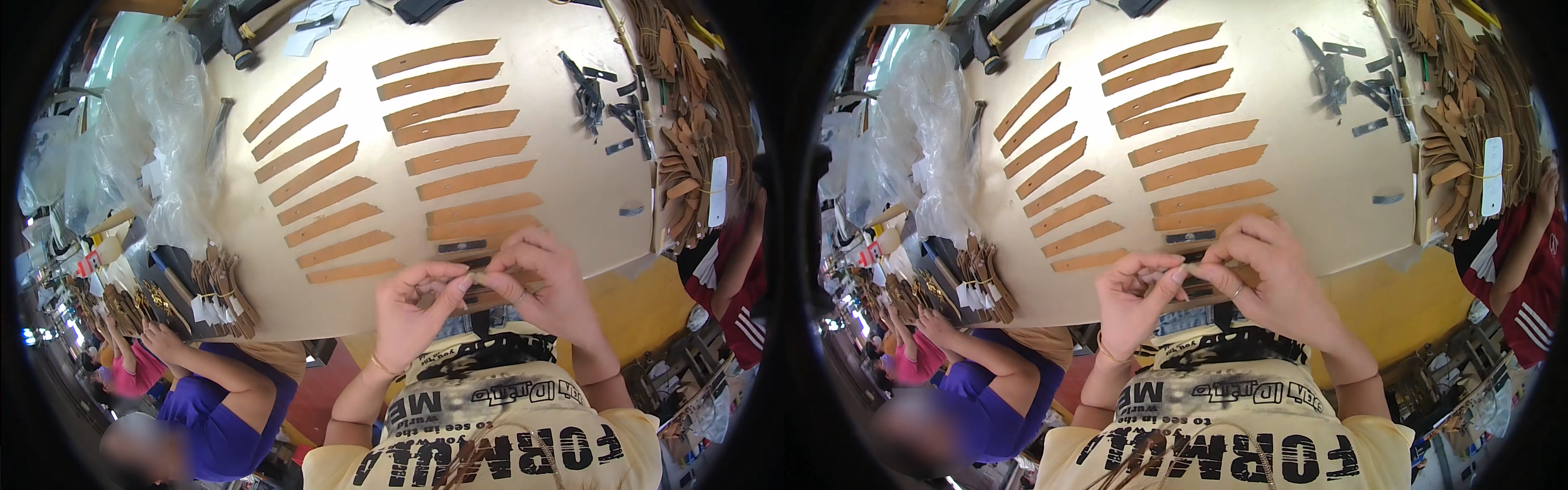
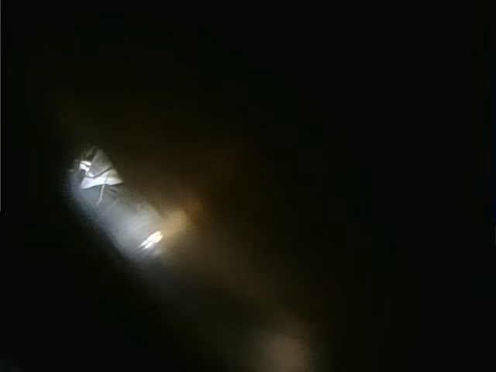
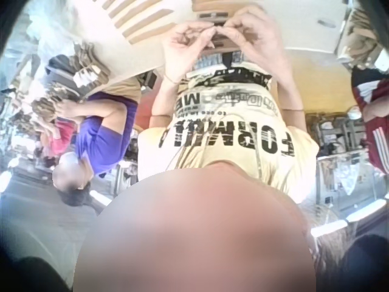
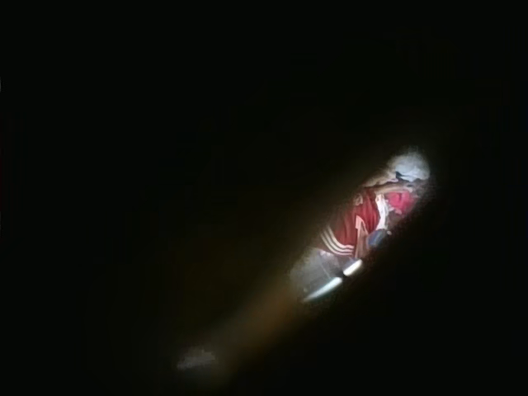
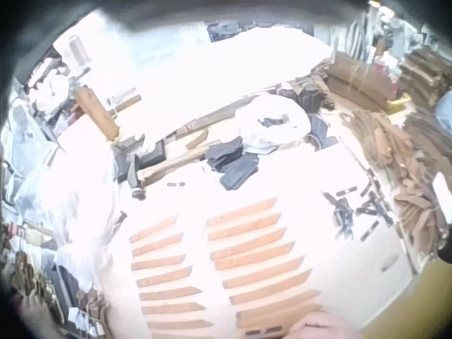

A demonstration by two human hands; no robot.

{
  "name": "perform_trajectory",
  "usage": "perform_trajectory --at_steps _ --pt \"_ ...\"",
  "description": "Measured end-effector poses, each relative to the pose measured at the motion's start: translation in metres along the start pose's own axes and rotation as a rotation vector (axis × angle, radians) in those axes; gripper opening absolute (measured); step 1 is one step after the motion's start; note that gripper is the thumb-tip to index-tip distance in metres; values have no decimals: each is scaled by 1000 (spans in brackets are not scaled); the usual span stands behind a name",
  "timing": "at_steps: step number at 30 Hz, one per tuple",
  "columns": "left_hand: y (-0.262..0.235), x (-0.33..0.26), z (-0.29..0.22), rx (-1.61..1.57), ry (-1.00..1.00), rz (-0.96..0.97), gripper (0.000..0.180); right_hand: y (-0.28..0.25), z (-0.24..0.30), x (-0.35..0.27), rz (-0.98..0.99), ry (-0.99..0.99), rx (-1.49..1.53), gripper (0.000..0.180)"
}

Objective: The person repeatedly picks small black rectangular pieces and places them onto light brown wooden slats laid out on a table. The person aligns each black piece with a slat and presses it into place, continuing this sequence across multiple slats.

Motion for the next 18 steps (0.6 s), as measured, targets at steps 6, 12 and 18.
perform_trajectory --at_steps 6,12,18 --pt "-17 17 -19 277 155 -184 12 7 -5 12 -23 55 -201 17" --pt "-19 24 -24 398 195 -276 11 12 -14 16 -35 103 -120 17" --pt "-20 27 -23 377 170 -280 13 9 -8 20 -73 -1 -215 15"
Point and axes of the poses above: each hand's wrist, its own x-axis towards the middle knuckle, its own y-axis out of the palm, z = x × y, the point moved 10 cm from there along x, towards the middle knuckle, and after that the axes turned 12 degrees about -z, right-handed, at the moved point
